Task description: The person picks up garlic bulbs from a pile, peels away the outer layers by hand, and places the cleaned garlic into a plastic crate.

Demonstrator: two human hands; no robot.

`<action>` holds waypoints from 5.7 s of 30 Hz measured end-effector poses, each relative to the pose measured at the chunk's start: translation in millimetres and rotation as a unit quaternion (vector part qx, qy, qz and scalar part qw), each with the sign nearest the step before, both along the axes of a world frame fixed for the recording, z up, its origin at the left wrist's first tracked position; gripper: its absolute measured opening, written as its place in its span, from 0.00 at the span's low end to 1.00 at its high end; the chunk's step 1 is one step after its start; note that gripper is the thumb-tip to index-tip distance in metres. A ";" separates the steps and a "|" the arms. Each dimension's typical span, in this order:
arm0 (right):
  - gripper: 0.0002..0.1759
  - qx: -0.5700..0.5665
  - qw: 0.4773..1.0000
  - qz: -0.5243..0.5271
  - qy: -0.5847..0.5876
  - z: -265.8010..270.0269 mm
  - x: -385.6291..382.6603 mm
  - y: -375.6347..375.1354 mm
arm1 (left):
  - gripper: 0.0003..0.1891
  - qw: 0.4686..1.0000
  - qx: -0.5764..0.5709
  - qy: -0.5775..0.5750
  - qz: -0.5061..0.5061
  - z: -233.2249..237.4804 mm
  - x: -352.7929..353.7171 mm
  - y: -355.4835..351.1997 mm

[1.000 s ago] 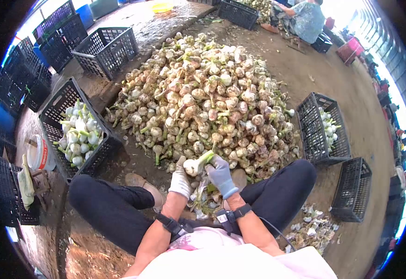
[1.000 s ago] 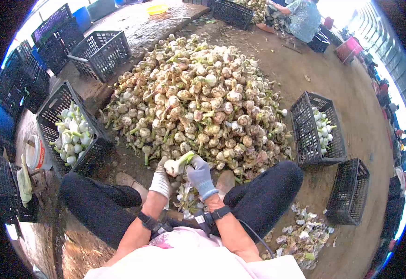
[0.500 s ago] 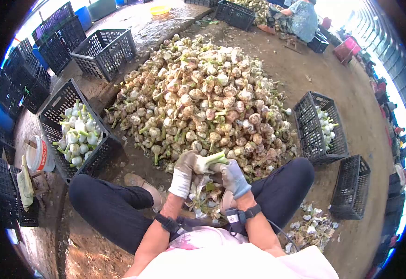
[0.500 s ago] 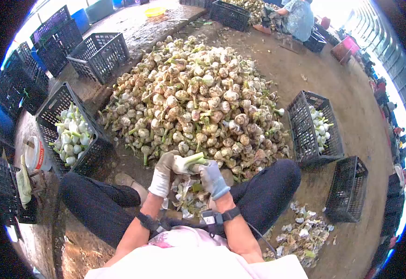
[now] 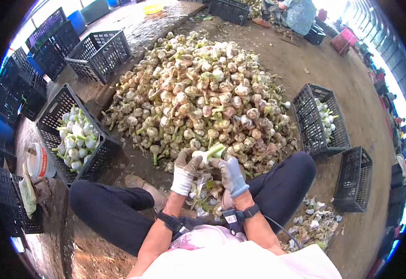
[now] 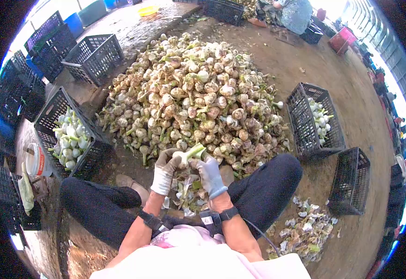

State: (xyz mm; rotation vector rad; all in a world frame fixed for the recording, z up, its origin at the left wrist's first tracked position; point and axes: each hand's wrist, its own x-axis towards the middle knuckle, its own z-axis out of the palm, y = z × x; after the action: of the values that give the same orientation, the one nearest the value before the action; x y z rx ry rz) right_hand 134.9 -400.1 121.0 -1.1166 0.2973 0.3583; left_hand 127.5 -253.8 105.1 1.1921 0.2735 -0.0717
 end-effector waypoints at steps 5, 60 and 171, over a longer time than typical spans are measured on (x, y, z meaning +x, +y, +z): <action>0.09 -0.153 0.981 0.022 -0.113 -19.7 2.9 -5.3 | 0.18 0.997 0.029 -0.075 -0.011 24.2 -7.1 -5.7; 0.37 0.016 0.981 0.140 -0.130 -17.0 14.1 -3.2 | 0.12 0.903 -0.368 0.217 0.050 -12.7 -1.6 29.8; 0.11 -0.267 0.937 0.043 -0.222 -34.3 7.4 32.5 | 0.19 0.965 -0.188 0.172 0.055 24.3 -7.9 13.0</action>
State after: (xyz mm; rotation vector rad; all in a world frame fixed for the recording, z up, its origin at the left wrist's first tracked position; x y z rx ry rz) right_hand 142.3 -367.5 86.7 -1.7114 -0.0666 0.0898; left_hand 119.6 -240.8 129.4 0.7807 0.6037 -0.2262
